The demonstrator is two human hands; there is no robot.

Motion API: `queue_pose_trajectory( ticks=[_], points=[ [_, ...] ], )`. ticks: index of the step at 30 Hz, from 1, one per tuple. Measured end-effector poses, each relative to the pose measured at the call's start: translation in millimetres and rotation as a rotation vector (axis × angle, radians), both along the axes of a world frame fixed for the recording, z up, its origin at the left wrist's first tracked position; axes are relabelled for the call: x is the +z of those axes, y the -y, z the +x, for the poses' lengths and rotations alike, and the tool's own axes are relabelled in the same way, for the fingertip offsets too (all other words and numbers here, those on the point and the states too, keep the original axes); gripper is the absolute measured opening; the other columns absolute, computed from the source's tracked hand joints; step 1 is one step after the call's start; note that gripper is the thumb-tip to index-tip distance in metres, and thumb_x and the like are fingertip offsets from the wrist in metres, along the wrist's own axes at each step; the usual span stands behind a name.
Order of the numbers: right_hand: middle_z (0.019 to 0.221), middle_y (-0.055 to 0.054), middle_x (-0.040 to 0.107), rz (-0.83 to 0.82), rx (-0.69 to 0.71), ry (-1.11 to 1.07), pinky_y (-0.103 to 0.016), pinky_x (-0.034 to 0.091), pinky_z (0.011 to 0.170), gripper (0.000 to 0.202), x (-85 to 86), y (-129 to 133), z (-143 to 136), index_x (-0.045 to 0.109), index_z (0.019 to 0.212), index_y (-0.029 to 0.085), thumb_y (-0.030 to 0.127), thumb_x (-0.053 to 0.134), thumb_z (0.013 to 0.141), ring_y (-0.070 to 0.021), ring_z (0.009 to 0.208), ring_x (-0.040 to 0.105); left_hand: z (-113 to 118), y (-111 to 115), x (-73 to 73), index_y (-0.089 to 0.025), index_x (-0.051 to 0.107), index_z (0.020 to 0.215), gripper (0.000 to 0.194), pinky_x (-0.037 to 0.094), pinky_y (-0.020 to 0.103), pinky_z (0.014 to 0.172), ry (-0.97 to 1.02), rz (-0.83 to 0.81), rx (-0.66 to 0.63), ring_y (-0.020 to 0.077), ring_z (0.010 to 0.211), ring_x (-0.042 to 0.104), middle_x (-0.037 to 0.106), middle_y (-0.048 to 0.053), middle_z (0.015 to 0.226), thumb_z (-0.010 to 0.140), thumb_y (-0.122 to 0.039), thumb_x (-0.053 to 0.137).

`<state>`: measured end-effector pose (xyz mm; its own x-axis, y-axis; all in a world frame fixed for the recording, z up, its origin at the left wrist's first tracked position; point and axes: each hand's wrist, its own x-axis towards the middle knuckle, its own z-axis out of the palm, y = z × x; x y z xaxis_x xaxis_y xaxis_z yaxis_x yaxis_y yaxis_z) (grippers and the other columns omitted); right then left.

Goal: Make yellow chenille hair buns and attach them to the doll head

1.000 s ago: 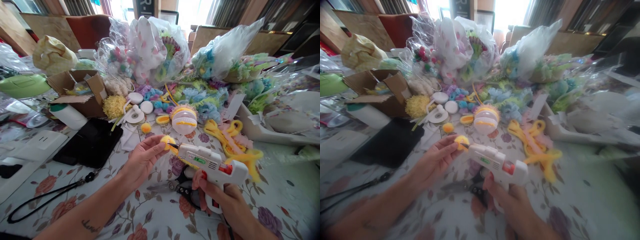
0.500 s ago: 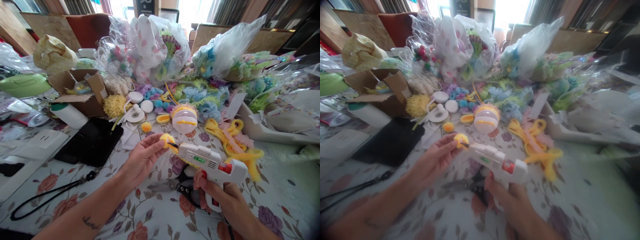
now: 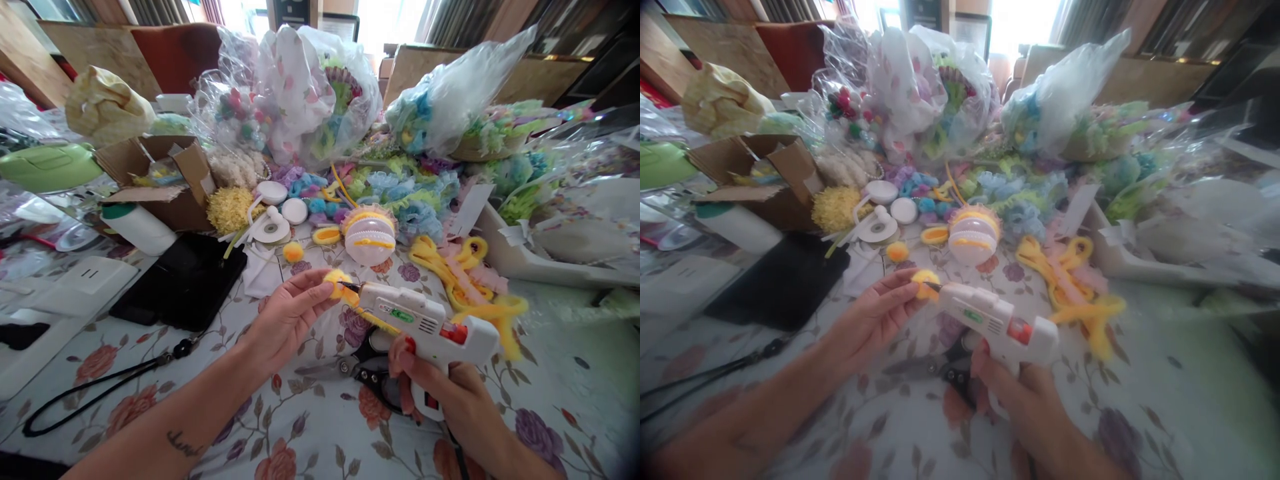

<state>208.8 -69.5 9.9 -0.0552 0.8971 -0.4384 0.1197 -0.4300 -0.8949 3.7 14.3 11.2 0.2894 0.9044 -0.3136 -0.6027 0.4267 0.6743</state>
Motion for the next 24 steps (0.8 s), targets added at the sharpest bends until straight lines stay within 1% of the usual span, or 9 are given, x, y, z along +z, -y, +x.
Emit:
queue_pose_trajectory(
  ticks=[4,9,18,24],
  points=[
    [0.051,-0.001,0.059,0.005,-0.008,-0.024,-0.024,0.038,0.048,0.033,1.3,-1.2,-1.8,0.059,0.071,0.019,0.049,0.058,0.082,-0.0117,0.048,0.049,-0.7,0.9,0.2,-0.017,0.074,0.087,0.014,0.056,0.016,0.080,-0.005,0.000,-0.006,0.0099,0.085,0.069,0.074,0.002,0.089,0.076,-0.009,0.073],
    [0.050,-0.001,0.058,-0.014,0.007,-0.031,-0.023,0.038,0.048,0.034,3.8,-1.5,-2.9,0.058,0.069,0.018,0.050,0.058,0.081,-0.0105,0.046,0.047,-1.4,0.2,0.1,-0.016,0.074,0.087,0.013,0.056,0.017,0.081,0.010,-0.001,0.020,0.0099,0.085,0.068,0.074,0.002,0.091,0.076,-0.009,0.073],
    [0.053,-0.002,0.060,-0.033,0.004,0.003,-0.025,0.038,0.051,0.036,1.1,1.1,-0.8,0.060,0.068,0.017,0.052,0.059,0.080,-0.0122,0.050,0.049,-1.9,-1.1,2.7,-0.015,0.073,0.087,0.012,0.056,0.015,0.081,0.037,-0.020,0.054,0.0092,0.085,0.069,0.074,0.002,0.090,0.079,-0.007,0.069],
    [0.053,-0.003,0.059,-0.051,-0.022,0.003,-0.025,0.037,0.050,0.037,3.8,0.7,-3.4,0.060,0.066,0.017,0.051,0.058,0.080,-0.0124,0.049,0.048,-0.9,0.9,2.4,-0.016,0.074,0.086,0.012,0.055,0.016,0.082,0.012,-0.006,0.020,0.0096,0.085,0.069,0.074,0.002,0.089,0.078,-0.008,0.070]
  ],
)
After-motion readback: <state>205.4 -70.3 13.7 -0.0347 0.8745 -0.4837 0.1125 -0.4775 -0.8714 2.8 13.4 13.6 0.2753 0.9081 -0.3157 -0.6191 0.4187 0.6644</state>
